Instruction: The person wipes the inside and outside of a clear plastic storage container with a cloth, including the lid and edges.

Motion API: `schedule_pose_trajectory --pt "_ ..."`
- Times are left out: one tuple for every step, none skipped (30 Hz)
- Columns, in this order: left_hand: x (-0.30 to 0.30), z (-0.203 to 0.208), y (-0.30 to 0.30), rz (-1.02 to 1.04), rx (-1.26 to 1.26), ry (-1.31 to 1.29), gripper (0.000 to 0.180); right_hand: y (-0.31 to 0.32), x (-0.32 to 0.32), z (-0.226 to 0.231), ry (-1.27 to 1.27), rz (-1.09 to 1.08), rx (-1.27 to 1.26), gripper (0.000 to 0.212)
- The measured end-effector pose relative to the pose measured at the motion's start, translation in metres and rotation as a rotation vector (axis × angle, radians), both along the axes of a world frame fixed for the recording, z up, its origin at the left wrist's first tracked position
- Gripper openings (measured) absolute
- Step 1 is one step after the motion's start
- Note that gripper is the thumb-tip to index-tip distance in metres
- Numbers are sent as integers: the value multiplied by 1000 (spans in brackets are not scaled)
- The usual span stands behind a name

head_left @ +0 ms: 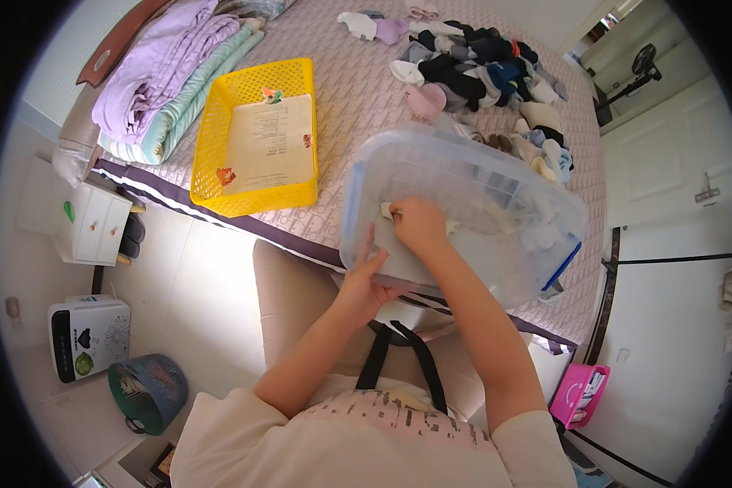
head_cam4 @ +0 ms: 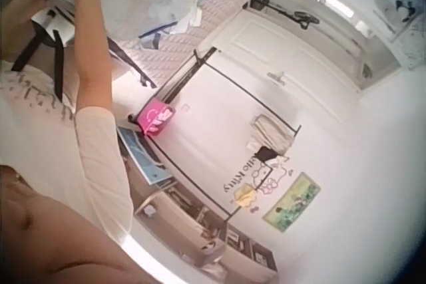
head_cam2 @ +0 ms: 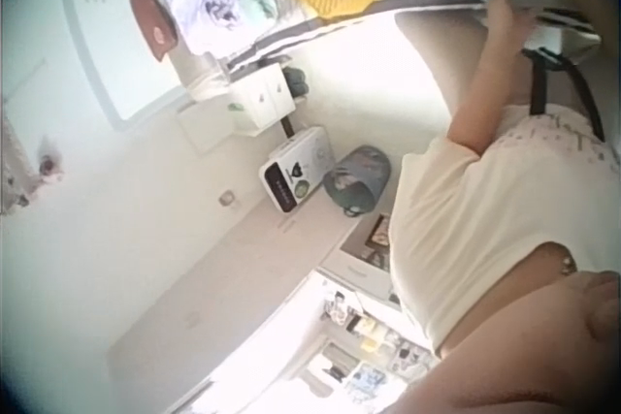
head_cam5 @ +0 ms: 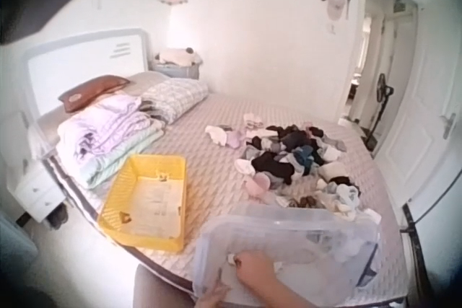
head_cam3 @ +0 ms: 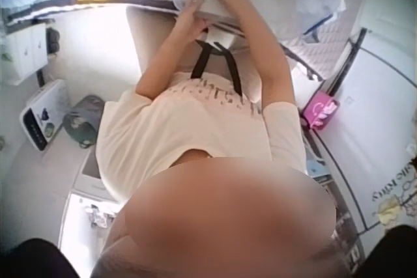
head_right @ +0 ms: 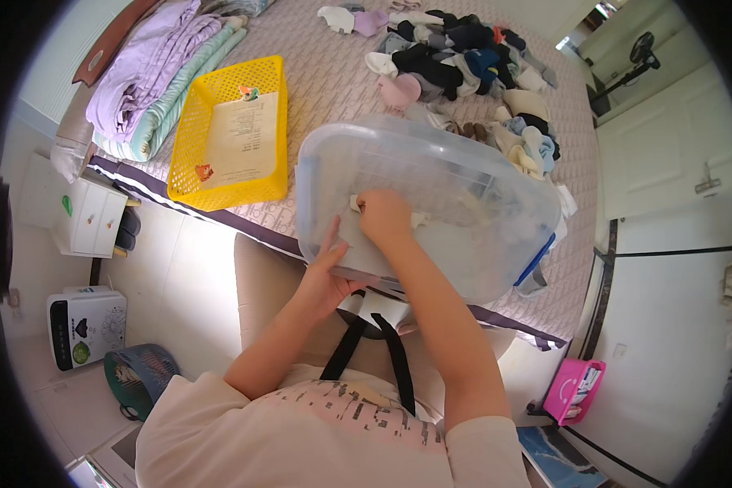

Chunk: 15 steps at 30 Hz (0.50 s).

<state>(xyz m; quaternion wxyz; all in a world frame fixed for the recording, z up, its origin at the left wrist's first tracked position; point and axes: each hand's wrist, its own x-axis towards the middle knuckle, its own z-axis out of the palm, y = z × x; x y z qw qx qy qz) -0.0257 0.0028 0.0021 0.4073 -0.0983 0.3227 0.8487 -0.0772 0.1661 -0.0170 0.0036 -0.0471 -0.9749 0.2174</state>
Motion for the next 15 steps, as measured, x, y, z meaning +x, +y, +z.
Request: schedule_pose_trajectory --pt "0 1 0 2 -14 -2 63 1 0 -2 9 48 24 13" --pt "1 2 2 2 -27 -4 61 4 1 -3 18 92 50 12" --pt "2 3 2 23 -27 -28 60 4 9 1 -10 95 -43 11" --pt "4 5 3 45 -26 -51 59 2 25 13 -38 100 -135 11" --pt "6 7 3 63 -24 -75 58 2 41 26 -66 100 -226 10" --pt "7 6 1 64 -11 -65 57 0 57 38 -39 118 -243 9" --pt "8 6 -2 68 0 -57 56 -3 74 50 -14 140 -263 9" --pt "11 6 -2 63 13 -50 56 -3 83 56 11 153 -281 9" --pt "12 8 0 56 -7 -43 56 -1 85 55 -2 104 -271 10" --pt "13 9 3 52 -27 -36 56 0 84 52 -15 58 -263 12" --pt "14 10 3 51 -48 -28 56 1 82 47 -28 15 -255 15" --pt "14 9 4 48 -36 -26 58 6 74 37 15 -16 -213 12" --pt "14 6 5 47 -24 -22 59 13 62 20 59 -46 -171 10" --pt "14 5 5 46 -14 -21 61 18 51 7 101 -74 -132 10" --pt "13 7 8 37 -15 -30 61 24 41 -3 95 -99 -106 10"
